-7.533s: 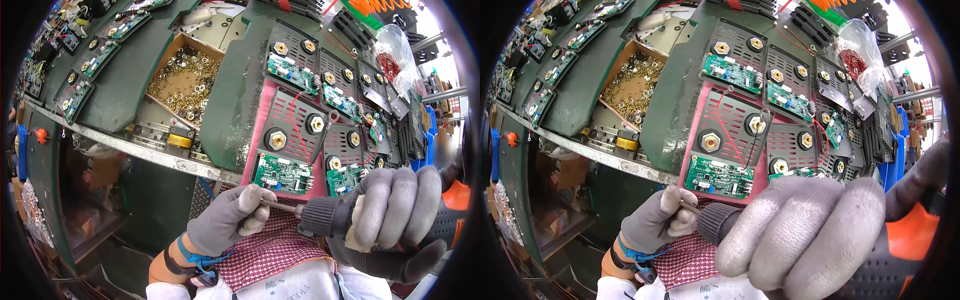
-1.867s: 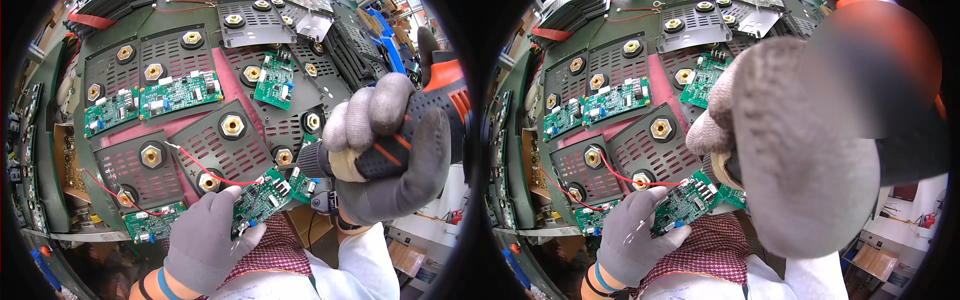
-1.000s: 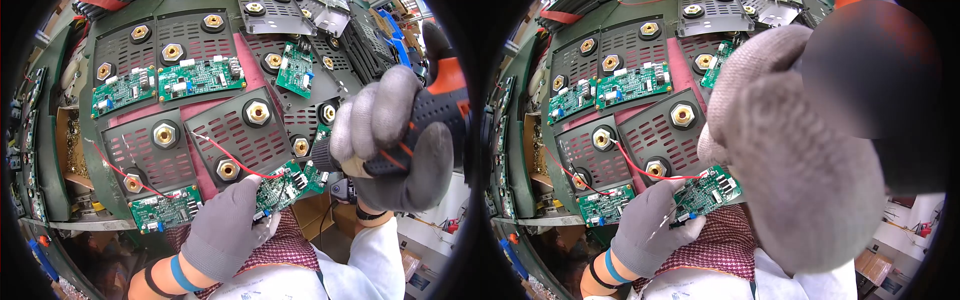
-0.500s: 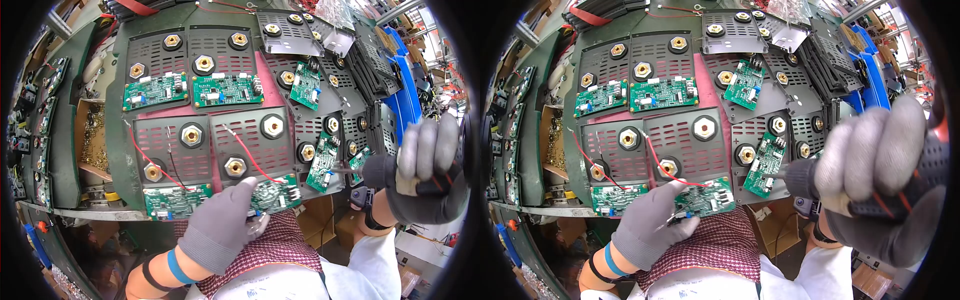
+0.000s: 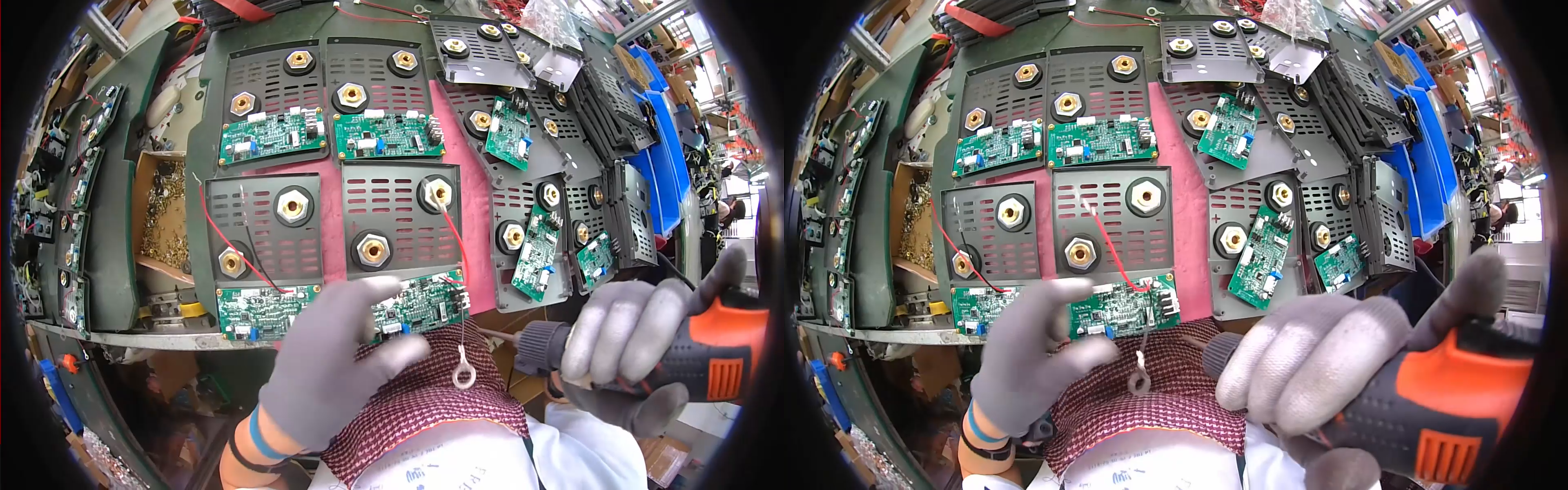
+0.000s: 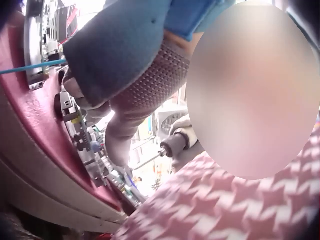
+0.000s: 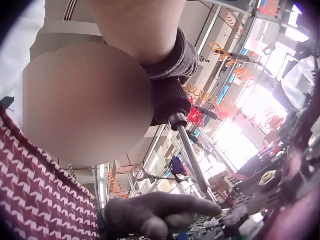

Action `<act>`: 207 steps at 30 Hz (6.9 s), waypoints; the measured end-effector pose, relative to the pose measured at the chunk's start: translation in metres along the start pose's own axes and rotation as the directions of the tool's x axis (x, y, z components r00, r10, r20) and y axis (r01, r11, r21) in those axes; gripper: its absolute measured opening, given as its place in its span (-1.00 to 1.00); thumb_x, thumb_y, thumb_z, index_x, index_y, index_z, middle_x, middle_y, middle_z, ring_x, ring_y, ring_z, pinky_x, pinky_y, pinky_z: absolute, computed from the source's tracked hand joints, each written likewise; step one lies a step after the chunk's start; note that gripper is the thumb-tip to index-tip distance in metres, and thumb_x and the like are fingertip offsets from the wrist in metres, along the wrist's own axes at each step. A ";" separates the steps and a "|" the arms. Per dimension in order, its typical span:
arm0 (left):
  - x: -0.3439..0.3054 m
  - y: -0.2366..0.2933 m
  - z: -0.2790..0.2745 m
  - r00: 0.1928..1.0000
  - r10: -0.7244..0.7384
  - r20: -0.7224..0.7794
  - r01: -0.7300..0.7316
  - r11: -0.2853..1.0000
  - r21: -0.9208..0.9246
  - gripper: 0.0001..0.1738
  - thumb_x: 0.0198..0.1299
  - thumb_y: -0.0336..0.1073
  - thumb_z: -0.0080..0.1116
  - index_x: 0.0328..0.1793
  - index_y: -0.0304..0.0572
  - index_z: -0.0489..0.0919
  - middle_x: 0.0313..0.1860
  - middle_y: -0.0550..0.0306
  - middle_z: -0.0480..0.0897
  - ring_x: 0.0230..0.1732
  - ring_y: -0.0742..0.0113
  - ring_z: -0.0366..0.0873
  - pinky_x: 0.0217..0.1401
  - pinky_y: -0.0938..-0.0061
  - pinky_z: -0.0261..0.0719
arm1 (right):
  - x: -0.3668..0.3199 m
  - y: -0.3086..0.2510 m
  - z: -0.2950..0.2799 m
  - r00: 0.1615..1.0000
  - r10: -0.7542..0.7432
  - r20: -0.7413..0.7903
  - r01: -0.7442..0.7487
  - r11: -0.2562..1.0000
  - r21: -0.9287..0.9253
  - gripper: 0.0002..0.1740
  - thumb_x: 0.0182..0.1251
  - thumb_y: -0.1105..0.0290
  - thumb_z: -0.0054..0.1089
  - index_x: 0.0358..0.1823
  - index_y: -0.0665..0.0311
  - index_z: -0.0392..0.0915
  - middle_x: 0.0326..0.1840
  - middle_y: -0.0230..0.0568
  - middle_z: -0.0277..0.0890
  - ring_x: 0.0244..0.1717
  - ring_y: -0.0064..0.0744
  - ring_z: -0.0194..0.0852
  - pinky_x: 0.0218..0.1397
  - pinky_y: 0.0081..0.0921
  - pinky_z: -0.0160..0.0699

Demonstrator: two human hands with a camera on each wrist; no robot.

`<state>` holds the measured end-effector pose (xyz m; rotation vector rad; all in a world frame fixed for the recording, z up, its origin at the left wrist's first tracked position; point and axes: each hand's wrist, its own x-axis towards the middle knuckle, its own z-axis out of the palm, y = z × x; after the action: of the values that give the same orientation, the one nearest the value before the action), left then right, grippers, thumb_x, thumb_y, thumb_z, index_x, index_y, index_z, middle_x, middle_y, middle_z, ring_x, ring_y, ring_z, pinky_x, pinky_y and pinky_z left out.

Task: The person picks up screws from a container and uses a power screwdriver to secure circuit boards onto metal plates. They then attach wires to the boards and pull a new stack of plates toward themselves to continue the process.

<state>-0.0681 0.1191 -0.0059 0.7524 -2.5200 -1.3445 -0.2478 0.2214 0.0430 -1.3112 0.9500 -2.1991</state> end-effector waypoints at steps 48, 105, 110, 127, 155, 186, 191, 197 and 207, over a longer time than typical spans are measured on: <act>-0.043 -0.013 0.030 0.876 -0.290 0.385 0.414 0.045 -0.909 -0.44 0.31 0.13 0.01 -0.21 -0.34 0.58 -0.53 0.21 0.51 -0.67 0.64 0.27 -0.66 0.71 0.17 | 0.015 -0.014 0.014 0.974 0.180 0.141 -0.224 0.877 0.426 -0.68 -0.08 0.74 0.26 -0.28 0.52 0.35 -0.84 -0.42 0.21 -0.95 -0.63 0.06 -0.96 -0.69 0.22; 0.000 -0.015 -0.003 0.992 -0.085 0.092 0.027 0.863 0.504 -0.25 -0.19 -0.17 0.44 0.18 -0.23 0.41 -0.42 0.08 0.54 -0.38 0.13 0.56 -0.37 0.33 0.49 | -0.023 0.035 -0.015 0.997 -0.079 -0.020 0.078 0.997 -0.023 -0.03 0.24 0.33 0.22 0.47 0.38 -0.31 -0.56 -0.33 0.25 -0.76 -0.63 0.20 -0.77 -0.68 0.40; -0.003 -0.016 0.000 0.993 -0.062 0.096 -0.004 0.816 0.577 -0.25 -0.17 -0.11 0.40 0.19 -0.22 0.41 -0.45 0.12 0.49 -0.40 0.19 0.55 -0.40 0.38 0.48 | -0.023 0.035 -0.012 0.994 -0.089 -0.059 0.087 0.996 -0.027 -0.10 0.24 0.35 0.19 0.44 0.46 -0.20 -0.56 -0.33 0.25 -0.74 -0.62 0.25 -0.73 -0.68 0.44; -0.010 -0.025 0.009 0.996 0.062 0.063 -0.089 0.688 0.720 -0.36 -0.07 -0.04 0.30 0.10 -0.29 0.46 -0.49 0.20 0.45 -0.46 0.34 0.52 -0.50 0.46 0.44 | -0.043 0.032 -0.005 0.924 -0.280 0.258 0.302 0.952 -0.048 -0.10 0.18 0.38 0.24 0.41 0.49 -0.13 -0.62 -0.37 0.28 -0.80 -0.67 0.18 -0.81 -0.73 0.38; -0.010 -0.029 0.013 0.996 0.093 0.002 -0.065 0.680 0.730 -0.63 0.08 -0.36 0.10 0.05 -0.30 0.51 -0.58 0.25 0.38 -0.62 0.39 0.44 -0.68 0.46 0.34 | -0.049 0.032 -0.003 0.901 -0.207 0.382 0.260 0.961 -0.094 -0.17 0.20 0.35 0.22 0.41 0.47 -0.02 -0.64 -0.46 0.30 -0.80 -0.71 0.23 -0.72 -0.73 0.47; -0.051 -0.030 0.000 0.862 -0.322 0.392 0.424 0.034 -0.905 -0.50 0.39 0.00 -0.10 0.05 -0.40 0.43 -0.32 -0.02 0.62 -0.64 0.62 0.29 -0.66 0.71 0.17 | 0.018 0.015 0.068 0.967 0.236 0.100 -0.253 0.937 0.239 -0.64 0.12 0.47 0.28 -0.61 0.13 0.20 -0.87 -0.50 0.18 -0.93 -0.71 0.09 -0.83 -0.82 0.25; -0.049 -0.031 0.006 0.851 -0.275 0.447 0.463 -0.007 -0.886 -0.44 0.41 0.10 -0.19 0.00 -0.35 0.47 -0.36 0.07 0.65 -0.66 0.66 0.30 -0.71 0.75 0.21 | 0.013 0.016 0.072 0.952 0.282 0.122 -0.303 0.929 0.213 -0.62 0.15 0.43 0.29 -0.59 0.13 0.19 -0.88 -0.51 0.16 -0.93 -0.72 0.02 -0.83 -0.83 0.21; -0.046 -0.021 0.006 0.832 -0.320 0.454 0.467 -0.039 -0.883 -0.40 0.32 0.17 -0.05 -0.09 -0.37 0.51 -0.46 0.09 0.62 -0.70 0.65 0.30 -0.71 0.73 0.15 | 0.014 0.018 0.085 0.981 0.194 0.011 -0.191 0.957 0.219 -0.71 0.16 0.43 0.29 -0.41 0.27 0.28 -0.81 -0.52 0.16 -0.90 -0.78 0.04 -0.83 -0.83 0.20; -0.046 -0.024 0.009 0.856 -0.291 0.428 0.431 -0.057 -0.900 -0.31 0.30 0.23 -0.06 0.00 -0.40 0.51 -0.44 0.10 0.63 -0.65 0.66 0.32 -0.68 0.73 0.17 | 0.004 0.020 0.070 0.936 0.315 0.159 -0.342 0.921 0.185 -0.66 0.15 0.34 0.33 -0.41 0.19 0.24 -0.79 -0.54 0.13 -0.85 -0.71 0.08 -0.80 -0.80 0.14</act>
<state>-0.0238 0.1388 -0.0274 0.9326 -0.6394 -2.7749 -0.1883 0.1806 0.0537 -1.0889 0.7976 -1.8772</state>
